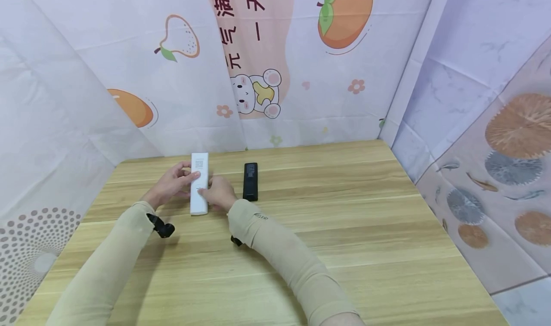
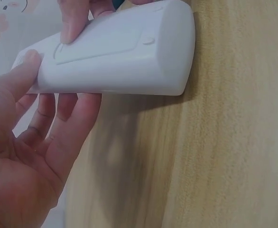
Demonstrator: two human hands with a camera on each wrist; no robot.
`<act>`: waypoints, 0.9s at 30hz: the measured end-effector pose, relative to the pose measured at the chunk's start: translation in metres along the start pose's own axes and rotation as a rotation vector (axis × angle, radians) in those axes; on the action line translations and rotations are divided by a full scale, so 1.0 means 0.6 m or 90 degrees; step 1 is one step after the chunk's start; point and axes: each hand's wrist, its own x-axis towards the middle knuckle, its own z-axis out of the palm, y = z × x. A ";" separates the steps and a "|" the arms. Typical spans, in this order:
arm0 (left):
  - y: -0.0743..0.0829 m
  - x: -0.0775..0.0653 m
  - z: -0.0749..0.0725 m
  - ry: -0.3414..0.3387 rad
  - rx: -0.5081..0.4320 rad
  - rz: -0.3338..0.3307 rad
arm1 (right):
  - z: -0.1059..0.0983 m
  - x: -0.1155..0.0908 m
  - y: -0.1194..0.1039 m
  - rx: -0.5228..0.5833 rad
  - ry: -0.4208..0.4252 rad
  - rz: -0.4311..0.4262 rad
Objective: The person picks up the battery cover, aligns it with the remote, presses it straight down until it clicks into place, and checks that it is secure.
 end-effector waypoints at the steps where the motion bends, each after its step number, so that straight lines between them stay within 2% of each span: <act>1: 0.001 -0.001 0.000 0.000 -0.003 -0.003 | 0.000 0.000 0.001 0.013 -0.008 0.005; 6: 0.017 -0.010 0.002 -0.010 -0.024 -0.016 | -0.002 0.000 0.000 0.039 -0.013 0.023; 11: 0.037 -0.019 0.004 -0.021 -0.010 -0.029 | -0.004 0.000 0.000 0.029 -0.012 0.019; 16: 0.023 -0.009 0.002 -0.019 -0.014 -0.019 | -0.005 -0.002 0.001 0.020 -0.007 0.002; 21: 0.003 0.002 0.003 -0.008 -0.007 0.004 | -0.006 -0.004 0.001 -0.017 -0.014 -0.013; 27: -0.002 0.003 0.005 -0.003 -0.001 0.018 | -0.009 -0.011 -0.003 -0.060 -0.025 -0.028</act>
